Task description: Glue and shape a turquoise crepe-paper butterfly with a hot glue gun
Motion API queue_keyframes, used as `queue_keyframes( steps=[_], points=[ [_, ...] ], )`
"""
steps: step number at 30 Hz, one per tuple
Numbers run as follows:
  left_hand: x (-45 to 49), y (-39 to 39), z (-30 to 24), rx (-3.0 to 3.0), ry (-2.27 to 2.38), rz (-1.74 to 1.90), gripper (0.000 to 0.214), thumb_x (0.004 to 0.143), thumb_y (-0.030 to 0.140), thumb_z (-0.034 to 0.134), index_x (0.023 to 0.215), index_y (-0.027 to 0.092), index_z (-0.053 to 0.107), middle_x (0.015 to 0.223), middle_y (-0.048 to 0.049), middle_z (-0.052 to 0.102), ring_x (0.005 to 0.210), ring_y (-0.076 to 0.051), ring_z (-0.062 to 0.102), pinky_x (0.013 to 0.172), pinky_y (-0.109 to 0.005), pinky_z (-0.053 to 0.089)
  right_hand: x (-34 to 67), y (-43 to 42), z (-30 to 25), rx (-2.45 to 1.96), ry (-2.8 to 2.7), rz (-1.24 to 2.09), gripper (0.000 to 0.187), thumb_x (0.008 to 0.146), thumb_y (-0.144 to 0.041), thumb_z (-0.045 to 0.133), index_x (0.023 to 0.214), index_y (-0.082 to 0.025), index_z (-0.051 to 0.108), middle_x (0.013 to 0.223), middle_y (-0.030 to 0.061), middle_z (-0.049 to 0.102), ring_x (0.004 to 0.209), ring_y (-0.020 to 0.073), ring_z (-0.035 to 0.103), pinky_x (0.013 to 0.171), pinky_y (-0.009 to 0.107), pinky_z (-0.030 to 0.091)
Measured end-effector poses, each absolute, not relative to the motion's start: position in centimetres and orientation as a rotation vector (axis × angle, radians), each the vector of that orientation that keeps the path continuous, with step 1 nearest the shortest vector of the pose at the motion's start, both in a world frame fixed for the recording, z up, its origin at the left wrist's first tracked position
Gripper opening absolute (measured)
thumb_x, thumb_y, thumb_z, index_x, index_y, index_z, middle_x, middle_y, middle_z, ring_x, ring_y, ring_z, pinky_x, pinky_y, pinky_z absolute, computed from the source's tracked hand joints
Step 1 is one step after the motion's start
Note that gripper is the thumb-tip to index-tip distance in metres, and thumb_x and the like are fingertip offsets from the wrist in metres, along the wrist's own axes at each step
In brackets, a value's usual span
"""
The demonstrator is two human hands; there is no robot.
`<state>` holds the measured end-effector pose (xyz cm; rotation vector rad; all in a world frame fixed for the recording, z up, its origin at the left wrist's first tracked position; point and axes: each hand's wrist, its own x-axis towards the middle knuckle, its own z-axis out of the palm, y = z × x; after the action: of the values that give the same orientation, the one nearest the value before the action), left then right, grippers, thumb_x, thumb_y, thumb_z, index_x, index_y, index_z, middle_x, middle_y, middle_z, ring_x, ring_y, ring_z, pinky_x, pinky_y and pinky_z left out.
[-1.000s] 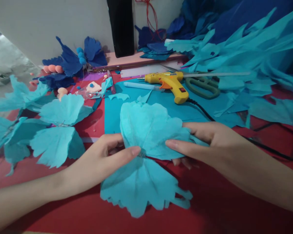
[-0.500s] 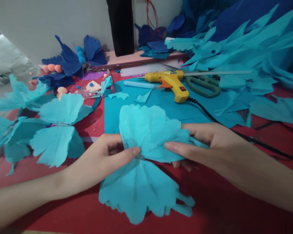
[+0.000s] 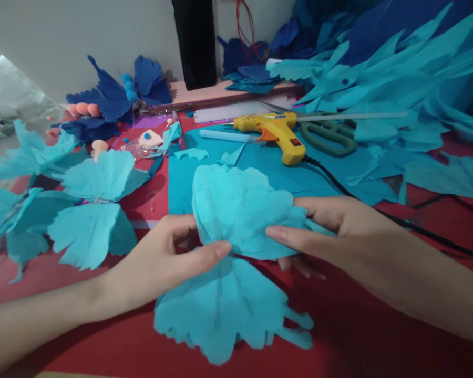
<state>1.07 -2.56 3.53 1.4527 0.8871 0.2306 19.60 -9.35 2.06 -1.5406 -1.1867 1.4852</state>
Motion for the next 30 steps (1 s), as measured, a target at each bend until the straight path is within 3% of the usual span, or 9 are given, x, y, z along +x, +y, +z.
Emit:
queue_keyframes(
  steps=[7,16,21,26,30],
  points=[
    [1.25,-2.49,3.54,1.422,0.832,0.252,0.013,0.073,0.012,0.059,0.065,0.019,0.067,0.061,0.0088,0.063,0.057,-0.003,0.055,0.051,-0.006,0.043,19.59,-9.42,2.03,-1.521,-1.21,1.455,0.023,0.071,-0.035,0.052,0.055,-0.019,0.056,0.048,-0.0018,0.055,0.042,0.0066,0.049,0.043,0.017,0.039],
    [0.97,-2.54,3.69,1.499,0.909,0.212,0.016,0.075,0.031,0.061,0.073,0.017,0.068,0.074,0.001,0.069,0.068,-0.012,0.061,0.057,-0.016,0.049,19.59,-9.09,1.89,-1.552,-1.083,1.507,0.022,0.068,-0.039,0.057,0.057,-0.02,0.055,0.047,-0.0012,0.056,0.038,0.008,0.048,0.037,0.018,0.035],
    [0.96,-2.51,3.43,1.544,0.864,0.245,0.009,0.074,0.02,0.06,0.079,0.019,0.068,0.078,0.0035,0.07,0.072,-0.01,0.061,0.062,-0.013,0.048,19.68,-9.35,2.09,-1.541,-1.08,1.533,0.024,0.069,-0.04,0.057,0.057,-0.02,0.055,0.05,-0.0012,0.057,0.041,0.0092,0.051,0.041,0.02,0.04],
    [1.15,-2.44,3.52,1.537,0.829,0.218,0.01,0.074,0.016,0.061,0.078,0.02,0.069,0.074,0.006,0.069,0.073,-0.01,0.062,0.064,-0.013,0.047,19.73,-9.2,2.38,-1.577,-1.098,1.449,0.015,0.063,-0.038,0.064,0.066,-0.023,0.062,0.067,-0.0012,0.065,0.066,0.0152,0.063,0.054,0.021,0.049],
    [1.21,-2.41,3.75,1.555,0.764,0.155,0.012,0.074,0.013,0.059,0.075,0.021,0.068,0.072,0.0071,0.067,0.075,-0.009,0.062,0.064,-0.012,0.046,19.87,-8.56,2.22,-1.524,-1.06,1.466,0.018,0.057,-0.036,0.07,0.064,-0.023,0.061,0.065,-0.0021,0.064,0.055,0.0123,0.058,0.044,0.02,0.045]
  ],
)
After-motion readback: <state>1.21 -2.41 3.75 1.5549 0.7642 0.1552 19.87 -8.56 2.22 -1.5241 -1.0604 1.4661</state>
